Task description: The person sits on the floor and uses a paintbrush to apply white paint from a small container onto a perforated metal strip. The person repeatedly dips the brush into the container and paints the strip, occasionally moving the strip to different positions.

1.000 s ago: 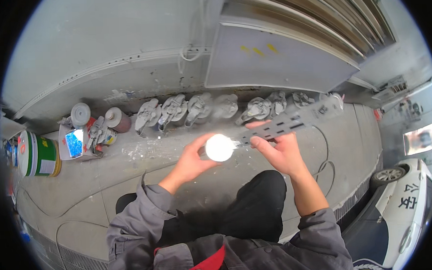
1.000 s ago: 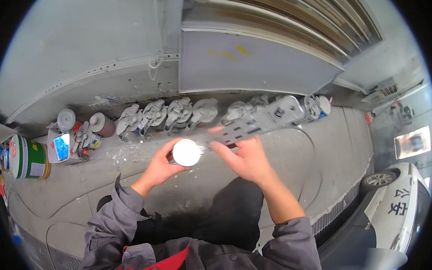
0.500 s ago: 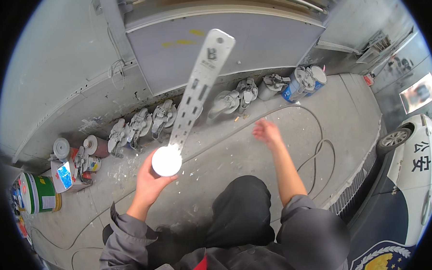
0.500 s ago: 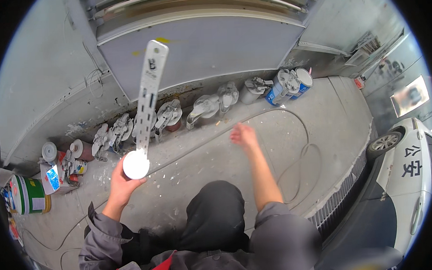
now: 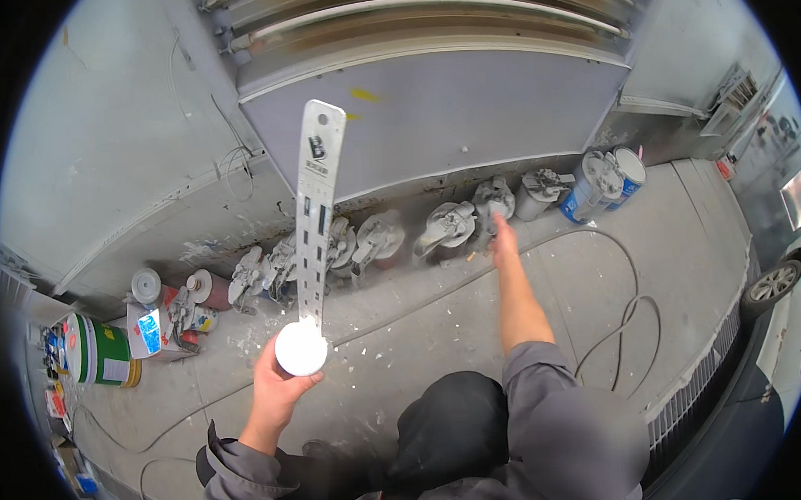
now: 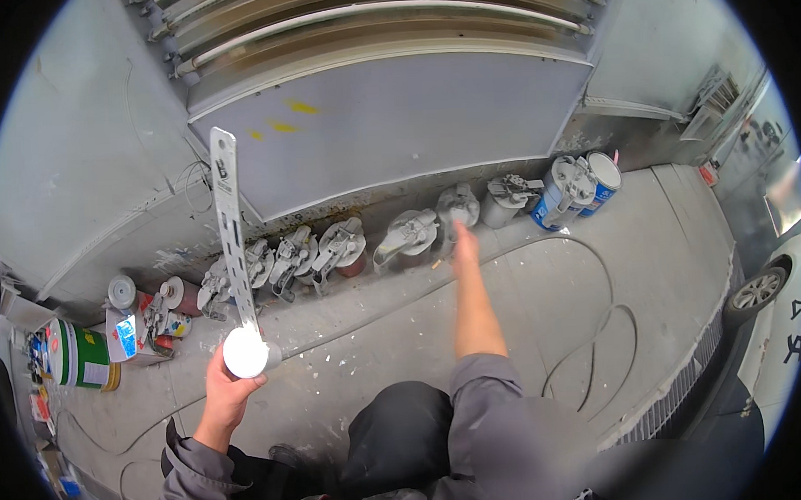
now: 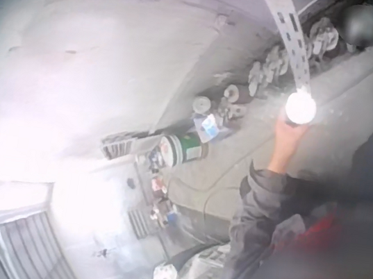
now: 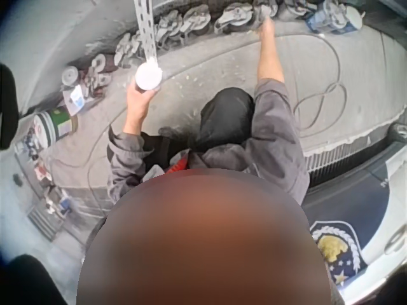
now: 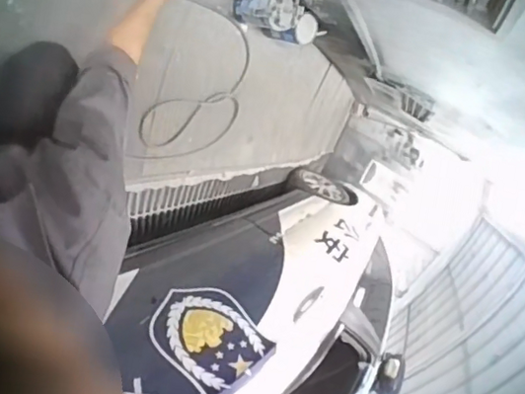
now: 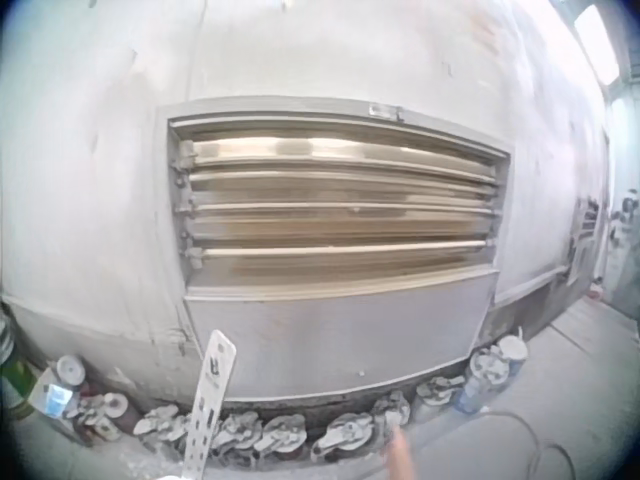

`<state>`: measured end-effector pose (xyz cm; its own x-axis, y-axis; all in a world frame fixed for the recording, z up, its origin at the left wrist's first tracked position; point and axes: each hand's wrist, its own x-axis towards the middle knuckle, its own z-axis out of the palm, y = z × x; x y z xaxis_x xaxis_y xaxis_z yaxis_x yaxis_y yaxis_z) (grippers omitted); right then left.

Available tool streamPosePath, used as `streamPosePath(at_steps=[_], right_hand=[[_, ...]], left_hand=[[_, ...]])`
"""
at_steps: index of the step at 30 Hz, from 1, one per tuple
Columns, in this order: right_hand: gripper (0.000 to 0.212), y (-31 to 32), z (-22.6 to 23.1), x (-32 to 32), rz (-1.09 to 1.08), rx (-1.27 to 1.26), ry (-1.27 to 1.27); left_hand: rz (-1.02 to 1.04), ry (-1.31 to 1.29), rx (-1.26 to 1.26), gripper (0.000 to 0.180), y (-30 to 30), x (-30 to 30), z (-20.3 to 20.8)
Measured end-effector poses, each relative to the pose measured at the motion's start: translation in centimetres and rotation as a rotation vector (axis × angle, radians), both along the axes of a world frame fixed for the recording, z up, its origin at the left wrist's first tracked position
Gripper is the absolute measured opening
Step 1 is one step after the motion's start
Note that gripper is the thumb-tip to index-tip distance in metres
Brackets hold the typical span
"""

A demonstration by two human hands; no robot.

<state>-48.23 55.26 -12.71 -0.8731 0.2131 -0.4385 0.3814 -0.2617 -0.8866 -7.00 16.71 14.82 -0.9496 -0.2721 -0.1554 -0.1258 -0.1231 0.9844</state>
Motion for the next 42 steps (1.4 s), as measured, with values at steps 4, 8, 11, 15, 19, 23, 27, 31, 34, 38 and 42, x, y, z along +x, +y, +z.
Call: streamPosePath(at_steps=[4, 8, 11, 15, 19, 23, 27, 31, 34, 38, 42], right_hand=[[0.060, 4.3, 4.4, -1.1, -0.031, -0.146, 0.210], [0.069, 7.4, 11.6, 1.6, 0.097, 0.334, 0.118], [0.081, 11.4, 16.0, 4.8, 0.864, 1.107, -0.243], [0.082, 14.0, 17.1, 11.7, 1.099, 1.403, -0.267], [0.078, 11.2, 19.5, 17.1, 1.143, 1.575, -0.181], [0.073, 3.3, 28.6, 19.0, 0.921, 1.483, -0.132], [0.061, -7.1, 40.3, 22.5, 0.970, 1.400, 0.214], [0.049, -15.8, 47.0, 26.3, 1.085, 1.224, 0.505], [0.043, -19.8, 48.1, 27.6, 1.140, 1.198, 0.583], [0.061, -22.5, 47.0, 28.5, 1.186, 1.178, 0.620], [0.061, -23.6, 46.2, 28.6, 1.190, 1.268, 0.662]], left_hand=[[0.027, -0.014, 0.016, 0.082, 0.0, 0.2, -0.9], [0.002, -0.042, 0.000, 0.083, 0.0, -0.9, -2.2], [-0.041, -0.022, 0.065, 0.083, 0.8, -2.8, -3.3], [-0.093, 0.014, 0.124, 0.083, 0.6, -3.6, -4.9], [-0.134, 0.010, 0.200, 0.082, 0.2, -3.5, -7.3], [-0.116, 0.071, 0.178, 0.080, 0.0, -3.8, -9.1], [-0.069, 0.094, 0.133, 0.077, 0.0, -3.8, -10.1], [-0.017, 0.125, 0.138, 0.074, -0.5, -3.9, -11.3], [-0.043, 0.166, 0.153, 0.073, -0.3, -4.1, -11.3], [-0.016, 0.189, 0.080, 0.072, -0.6, -3.9, -11.0], [0.009, 0.196, 0.085, 0.071, -0.9, -3.7, -10.8]])
